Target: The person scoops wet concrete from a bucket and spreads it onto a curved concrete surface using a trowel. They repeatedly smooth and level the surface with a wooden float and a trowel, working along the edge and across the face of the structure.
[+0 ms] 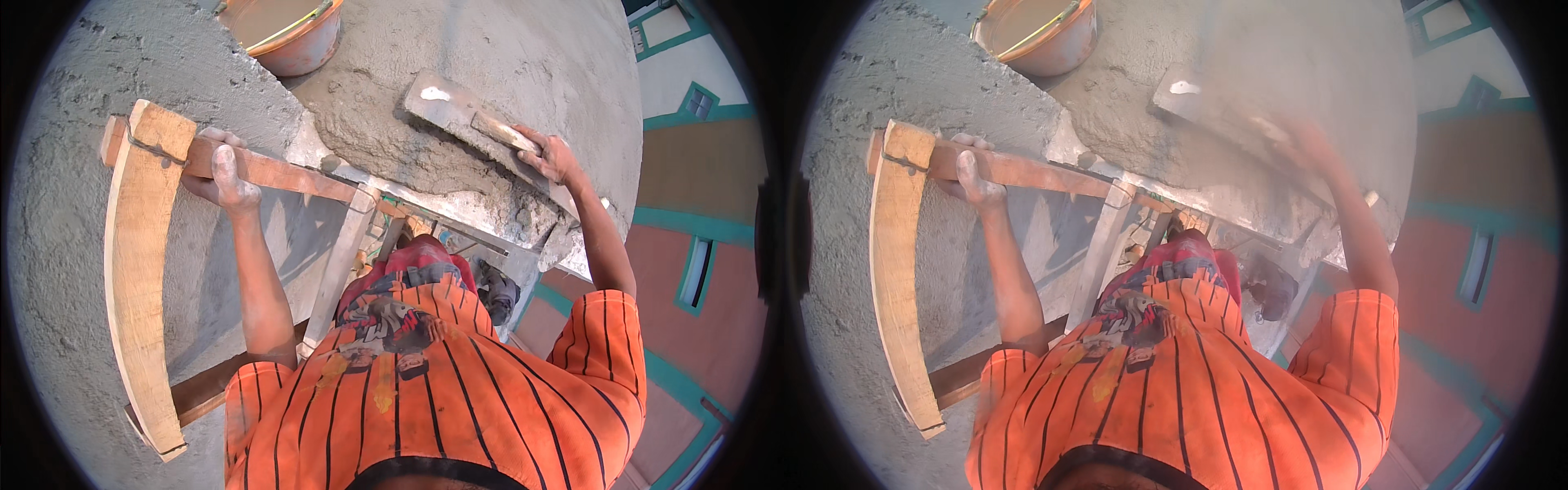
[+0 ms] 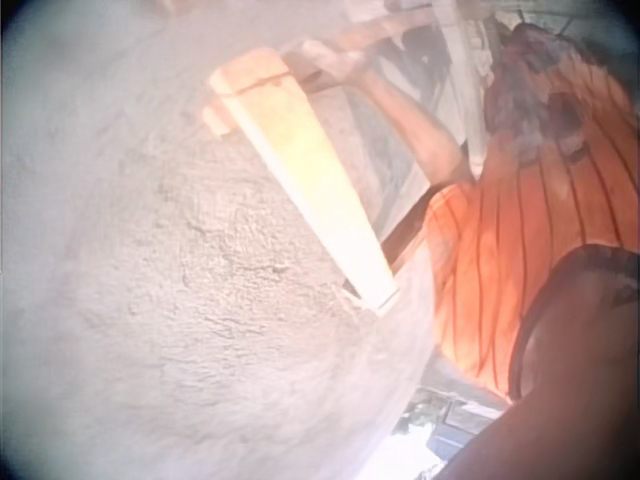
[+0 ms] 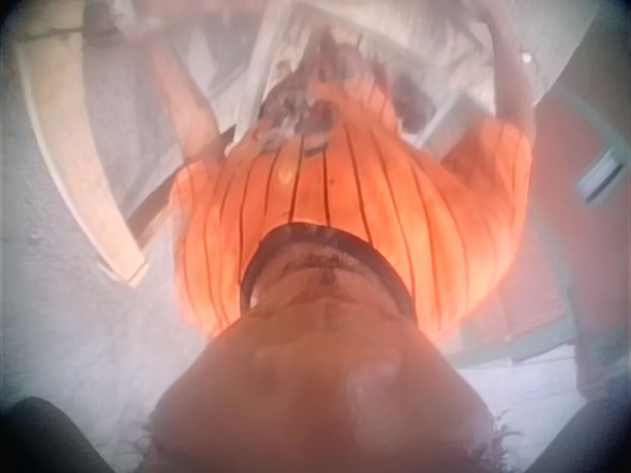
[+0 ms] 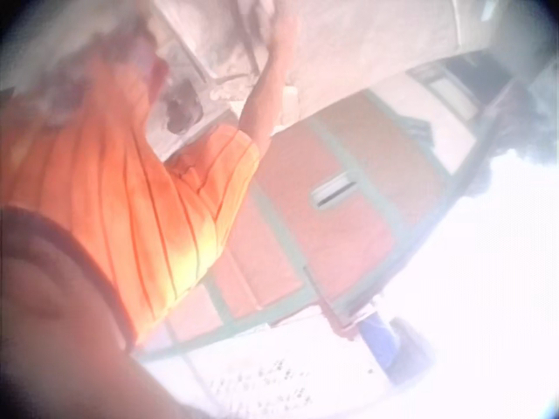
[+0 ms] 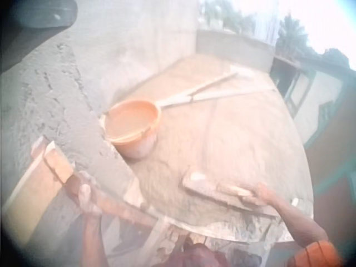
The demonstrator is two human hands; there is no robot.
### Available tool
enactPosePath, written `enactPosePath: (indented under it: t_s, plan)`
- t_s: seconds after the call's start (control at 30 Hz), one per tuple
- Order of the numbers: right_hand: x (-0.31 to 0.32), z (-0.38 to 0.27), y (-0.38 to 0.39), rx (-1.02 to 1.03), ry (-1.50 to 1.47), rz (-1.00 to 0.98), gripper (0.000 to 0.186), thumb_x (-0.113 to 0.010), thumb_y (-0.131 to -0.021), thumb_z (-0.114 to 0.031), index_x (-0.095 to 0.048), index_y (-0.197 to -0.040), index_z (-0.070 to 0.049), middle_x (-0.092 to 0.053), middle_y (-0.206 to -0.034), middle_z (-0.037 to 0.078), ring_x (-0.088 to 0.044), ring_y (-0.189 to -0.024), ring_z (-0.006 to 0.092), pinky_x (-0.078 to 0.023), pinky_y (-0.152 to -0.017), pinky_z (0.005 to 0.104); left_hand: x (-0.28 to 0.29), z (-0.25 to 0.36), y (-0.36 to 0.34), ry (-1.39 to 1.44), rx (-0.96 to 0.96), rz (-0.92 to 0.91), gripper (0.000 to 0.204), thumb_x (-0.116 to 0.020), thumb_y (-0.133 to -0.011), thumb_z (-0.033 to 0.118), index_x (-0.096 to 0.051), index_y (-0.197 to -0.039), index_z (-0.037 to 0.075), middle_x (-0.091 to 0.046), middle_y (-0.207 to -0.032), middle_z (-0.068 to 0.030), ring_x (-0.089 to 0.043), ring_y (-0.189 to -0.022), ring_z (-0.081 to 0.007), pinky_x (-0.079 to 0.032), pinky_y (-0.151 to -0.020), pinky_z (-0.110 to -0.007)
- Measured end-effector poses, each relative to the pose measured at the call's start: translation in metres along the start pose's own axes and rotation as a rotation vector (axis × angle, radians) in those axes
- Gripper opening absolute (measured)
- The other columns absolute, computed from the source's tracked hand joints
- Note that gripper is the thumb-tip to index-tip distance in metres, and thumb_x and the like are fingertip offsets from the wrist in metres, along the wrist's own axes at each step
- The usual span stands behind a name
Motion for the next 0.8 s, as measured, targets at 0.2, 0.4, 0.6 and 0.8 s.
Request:
enactPosePath:
  t_s: [0.2, 0.4, 0.6, 0.8]
  plan:
    - [-0.041, 0.058, -0.001, -0.086, -0.105, -0.311, 0.067, -0.058, -0.081, -0.055, -0.053, -0.133, -0.013, -0.068, -0.101, 0.015, -0.064, -0.087, 0.0268, -0.048, -0.084, 0.0378, -0.001, 0.002, 0.003, 0.106, 0.034, 0.030, 0.066, -0.068, -0.070, 0.018, -0.037, -0.127, 0.004, -0.055, -0.095, -0.0090, -0.056, -0.078, -0.0177, -0.052, -0.068, -0.033]
    - [-0.050, 0.014, -0.041, -0.040, -0.309, -0.394, 0.062, -0.064, -0.082, -0.043, -0.051, -0.135, -0.013, -0.067, -0.108, 0.011, -0.063, -0.096, 0.0235, -0.047, -0.088, 0.0358, 0.001, 0.002, 0.007, 0.049, 0.088, 0.057, 0.073, -0.062, -0.070, 0.027, -0.031, -0.133, 0.008, -0.050, -0.096, -0.0089, -0.055, -0.081, -0.0184, -0.053, -0.071, -0.033]
    - [-0.064, -0.029, -0.103, 0.148, -0.366, -0.408, 0.062, -0.066, -0.082, -0.038, -0.050, -0.134, -0.008, -0.064, -0.117, 0.013, -0.059, -0.107, 0.0252, -0.044, -0.095, 0.0366, -0.004, 0.005, 0.008, 0.028, 0.114, 0.060, 0.075, -0.062, -0.069, 0.030, -0.030, -0.133, 0.009, -0.048, -0.098, -0.0079, -0.054, -0.082, -0.0182, -0.052, -0.071, -0.033]
    - [-0.082, -0.075, -0.156, 0.179, -0.376, -0.334, 0.054, -0.063, -0.087, -0.033, -0.050, -0.134, -0.009, -0.063, -0.121, 0.012, -0.058, -0.110, 0.0264, -0.042, -0.097, 0.0362, -0.006, 0.003, 0.004, 0.035, 0.081, 0.035, 0.076, -0.063, -0.070, 0.031, -0.029, -0.134, 0.007, -0.048, -0.098, -0.0083, -0.054, -0.082, -0.0187, -0.052, -0.071, -0.034]
Point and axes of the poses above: each hand's wrist, its own y-axis away from the middle knuckle, its own x-axis out of the back of the hand, z = x × y, the point moved 2 cm from there along -y, towards the middle knuckle
